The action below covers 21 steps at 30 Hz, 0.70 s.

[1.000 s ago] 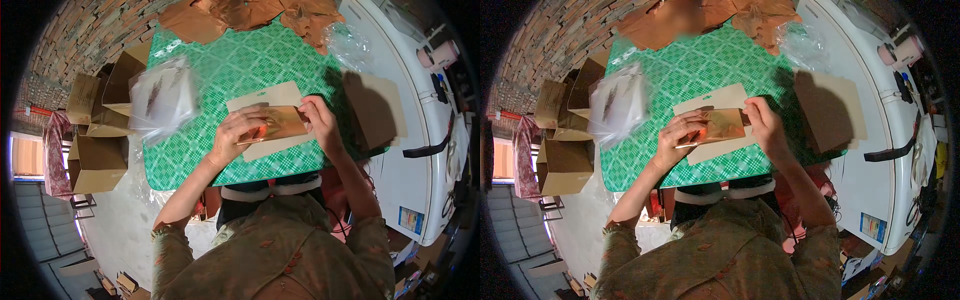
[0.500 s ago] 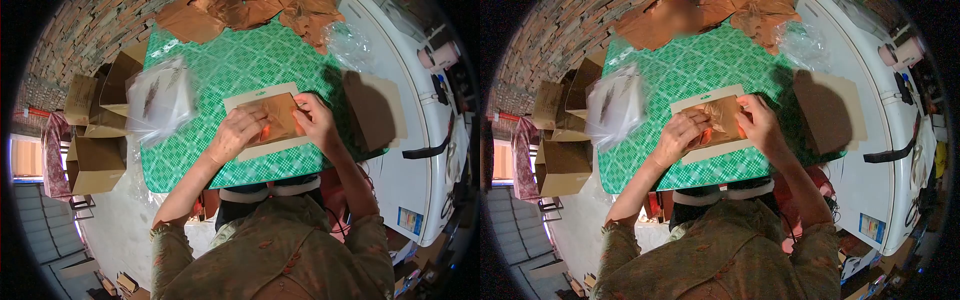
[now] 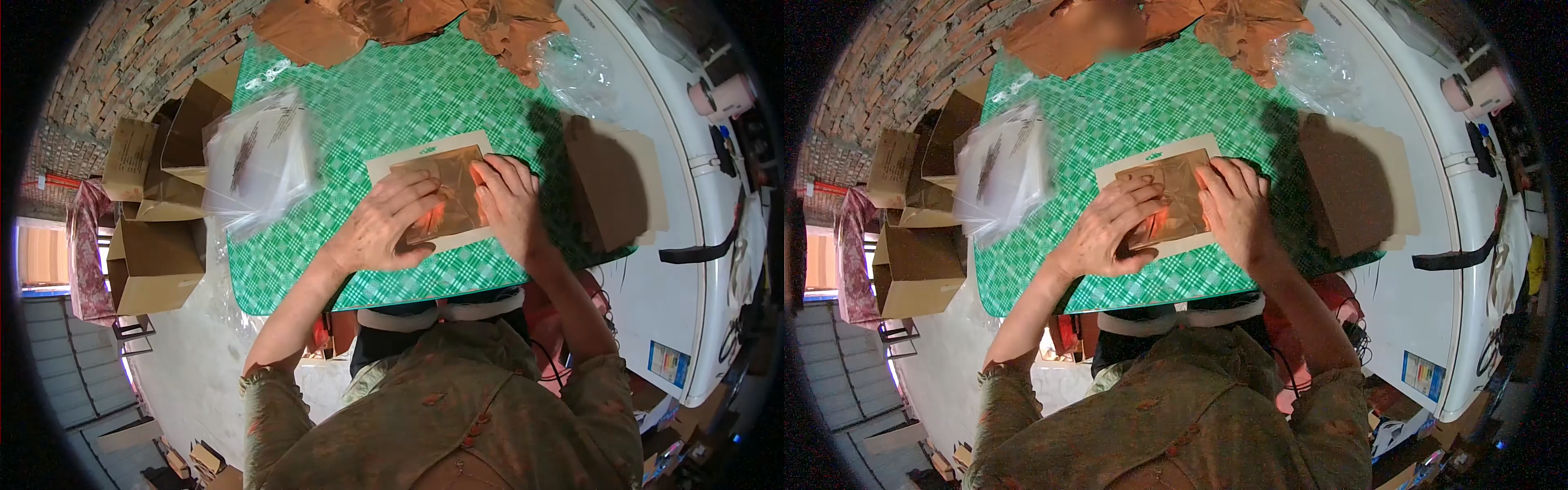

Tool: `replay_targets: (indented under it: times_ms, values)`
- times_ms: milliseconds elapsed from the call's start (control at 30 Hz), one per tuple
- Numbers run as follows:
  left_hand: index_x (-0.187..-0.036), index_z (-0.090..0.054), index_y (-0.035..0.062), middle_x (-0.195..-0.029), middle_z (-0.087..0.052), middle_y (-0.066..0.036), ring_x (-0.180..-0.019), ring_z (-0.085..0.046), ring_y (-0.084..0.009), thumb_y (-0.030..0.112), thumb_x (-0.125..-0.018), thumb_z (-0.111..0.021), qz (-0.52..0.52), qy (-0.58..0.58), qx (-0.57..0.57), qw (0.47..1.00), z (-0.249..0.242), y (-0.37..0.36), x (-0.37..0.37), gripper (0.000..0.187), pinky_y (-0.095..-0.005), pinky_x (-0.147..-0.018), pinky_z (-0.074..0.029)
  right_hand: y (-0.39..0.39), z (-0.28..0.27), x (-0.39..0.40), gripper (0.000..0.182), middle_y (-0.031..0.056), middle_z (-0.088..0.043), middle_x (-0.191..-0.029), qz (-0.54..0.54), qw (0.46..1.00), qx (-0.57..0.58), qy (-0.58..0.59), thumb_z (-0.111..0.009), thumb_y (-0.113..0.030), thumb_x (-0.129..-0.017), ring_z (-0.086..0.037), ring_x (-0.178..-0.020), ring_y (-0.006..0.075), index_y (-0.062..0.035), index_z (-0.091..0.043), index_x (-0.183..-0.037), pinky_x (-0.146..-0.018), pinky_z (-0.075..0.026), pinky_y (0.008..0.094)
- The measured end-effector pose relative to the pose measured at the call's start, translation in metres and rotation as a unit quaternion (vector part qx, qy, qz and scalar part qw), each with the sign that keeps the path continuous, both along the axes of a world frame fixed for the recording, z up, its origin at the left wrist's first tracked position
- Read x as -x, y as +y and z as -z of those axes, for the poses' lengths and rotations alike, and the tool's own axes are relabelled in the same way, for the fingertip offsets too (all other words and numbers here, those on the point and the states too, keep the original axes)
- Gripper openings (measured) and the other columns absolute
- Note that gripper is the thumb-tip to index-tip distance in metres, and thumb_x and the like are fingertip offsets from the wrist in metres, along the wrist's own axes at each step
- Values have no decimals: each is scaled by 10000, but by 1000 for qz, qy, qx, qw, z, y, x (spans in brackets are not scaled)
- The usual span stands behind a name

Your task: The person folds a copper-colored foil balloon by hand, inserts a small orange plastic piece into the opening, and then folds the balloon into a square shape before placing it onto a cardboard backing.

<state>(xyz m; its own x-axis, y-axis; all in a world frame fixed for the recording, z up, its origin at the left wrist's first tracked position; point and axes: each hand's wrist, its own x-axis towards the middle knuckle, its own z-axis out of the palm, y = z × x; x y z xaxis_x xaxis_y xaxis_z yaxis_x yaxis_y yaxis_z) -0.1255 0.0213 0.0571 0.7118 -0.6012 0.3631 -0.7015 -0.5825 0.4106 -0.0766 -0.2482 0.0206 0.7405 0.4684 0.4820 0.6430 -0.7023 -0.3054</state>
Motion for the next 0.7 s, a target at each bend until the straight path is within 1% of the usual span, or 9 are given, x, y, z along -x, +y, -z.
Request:
replay_targets:
  times_ms: [100, 200, 267, 400, 500, 600, 700]
  values:
    - [-1431, -599, 50, -1526, -539, -196, -1456, -462, -415, 409, -833, -805, -5, 11, -22, 1000, -11, 2, 6, 727, -572, -1203, -379, 2, 2, 1, 452, 107, -607, -1383, 9, 1000, 7, 3, -690, -193, -972, -523, -1323, 288, -62, -595, -1394, -1070, -394, 466]
    - [-1460, -584, 65, -1557, -505, -203, -1478, -427, -438, 501, -863, -787, -30, -26, -9, 999, -5, -4, 5, 767, -590, -1230, -341, 2, 1, 3, 494, 119, -607, -1381, 21, 999, -2, 24, -675, -184, -981, -515, -1333, 295, -46, -549, -1439, -1076, -388, 475]
    - [-1481, -571, 87, -1589, -466, -206, -1496, -392, -457, 554, -874, -762, -55, -34, -26, 998, -6, -15, 2, 789, -593, -1245, -313, 2, -3, 4, 523, 128, -607, -1385, 20, 999, -12, 38, -662, -179, -989, -511, -1338, 304, -36, -516, -1470, -1078, -386, 487]
    - [-1519, -542, 134, -1656, -368, -210, -1532, -314, -481, 636, -893, -716, -86, -21, -51, 995, -4, -34, -7, 821, -620, -1263, -252, 0, -1, 3, 546, 138, -616, -1386, 19, 996, -64, 62, -633, -172, -1012, -504, -1344, 317, -30, -463, -1511, -1080, -381, 502]
    - [-1541, -521, 174, -1677, -329, -207, -1545, -273, -494, 672, -897, -695, -94, -27, -72, 993, 10, -40, -13, 833, -648, -1262, -221, -4, -1, 1, 555, 133, -630, -1378, 15, 991, -101, 84, -615, -162, -1024, -507, -1334, 323, -28, -432, -1531, -1080, -379, 507]
    - [-1568, -487, 195, -1674, -335, -204, -1549, -267, -492, 701, -894, -678, -102, -19, -92, 990, 16, -41, -14, 864, -668, -1259, -198, -4, -3, 2, 561, 118, -653, -1359, 15, 990, -111, 91, -607, -151, -1028, -514, -1319, 322, -31, -416, -1541, -1080, -374, 506]
    - [-1588, -460, 208, -1671, -340, -202, -1548, -272, -490, 702, -897, -672, -109, -23, -100, 989, 20, -42, -14, 875, -667, -1260, -195, -3, -4, 2, 565, 106, -673, -1336, 11, 990, -112, 85, -606, -143, -1027, -521, -1302, 318, -34, -411, -1546, -1079, -367, 503]
